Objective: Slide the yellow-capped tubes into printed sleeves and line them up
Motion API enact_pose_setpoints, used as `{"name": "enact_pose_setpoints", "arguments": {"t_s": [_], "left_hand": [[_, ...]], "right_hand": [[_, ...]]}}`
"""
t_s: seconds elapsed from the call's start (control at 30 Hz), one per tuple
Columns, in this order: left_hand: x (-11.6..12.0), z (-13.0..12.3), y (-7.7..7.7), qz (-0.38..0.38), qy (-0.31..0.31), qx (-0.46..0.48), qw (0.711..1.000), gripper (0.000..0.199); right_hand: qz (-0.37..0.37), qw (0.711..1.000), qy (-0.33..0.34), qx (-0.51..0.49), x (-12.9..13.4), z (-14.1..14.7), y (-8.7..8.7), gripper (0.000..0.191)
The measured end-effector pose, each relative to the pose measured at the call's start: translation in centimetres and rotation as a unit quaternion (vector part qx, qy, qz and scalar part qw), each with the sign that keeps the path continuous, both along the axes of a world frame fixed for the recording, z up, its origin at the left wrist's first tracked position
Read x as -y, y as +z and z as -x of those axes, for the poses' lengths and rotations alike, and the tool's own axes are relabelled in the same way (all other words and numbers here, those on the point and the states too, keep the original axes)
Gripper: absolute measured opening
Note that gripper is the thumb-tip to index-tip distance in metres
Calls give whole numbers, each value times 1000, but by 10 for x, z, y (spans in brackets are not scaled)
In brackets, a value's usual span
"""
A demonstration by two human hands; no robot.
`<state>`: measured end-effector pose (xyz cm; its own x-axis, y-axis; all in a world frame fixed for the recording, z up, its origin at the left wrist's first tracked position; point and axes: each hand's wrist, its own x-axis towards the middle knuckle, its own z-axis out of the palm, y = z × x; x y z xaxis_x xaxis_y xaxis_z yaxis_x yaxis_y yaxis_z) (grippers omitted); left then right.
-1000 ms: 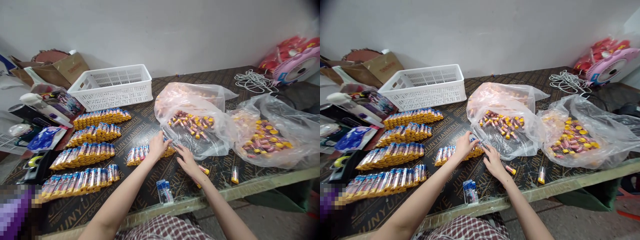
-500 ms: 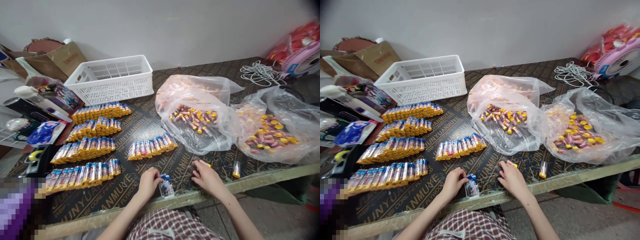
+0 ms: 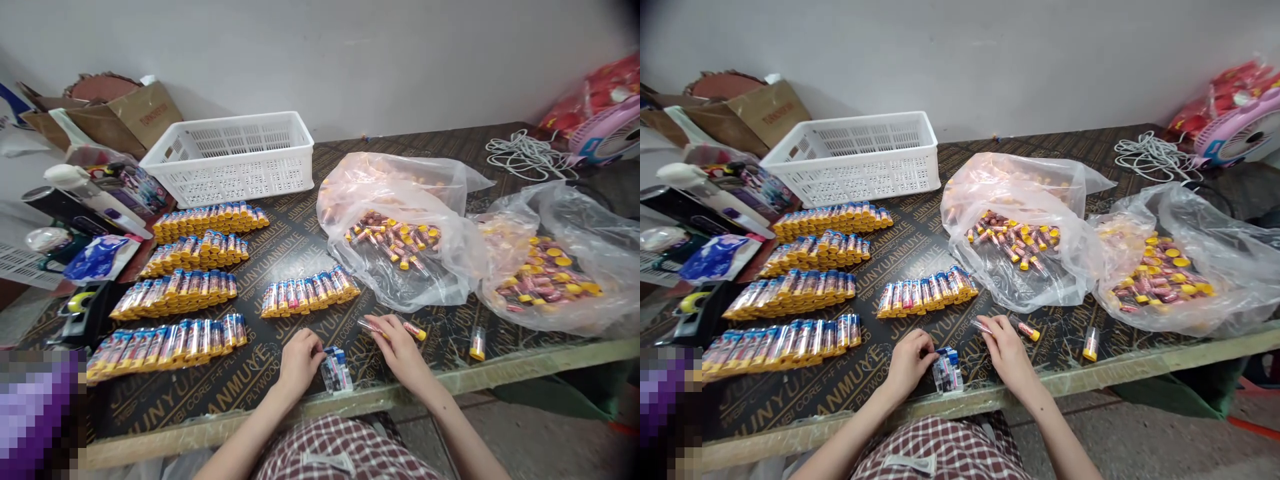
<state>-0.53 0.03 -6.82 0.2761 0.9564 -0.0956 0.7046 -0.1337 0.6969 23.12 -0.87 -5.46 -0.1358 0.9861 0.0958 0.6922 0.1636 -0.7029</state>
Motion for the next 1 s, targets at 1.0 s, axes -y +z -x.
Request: {"name": "enact_pose_setpoints", "arguments": {"t_s": [1.0], "left_hand": [[-37,0,47,233,364,515,740,30]], "right_hand": [[-148,952,-89,-254,11,47,52,29]]}}
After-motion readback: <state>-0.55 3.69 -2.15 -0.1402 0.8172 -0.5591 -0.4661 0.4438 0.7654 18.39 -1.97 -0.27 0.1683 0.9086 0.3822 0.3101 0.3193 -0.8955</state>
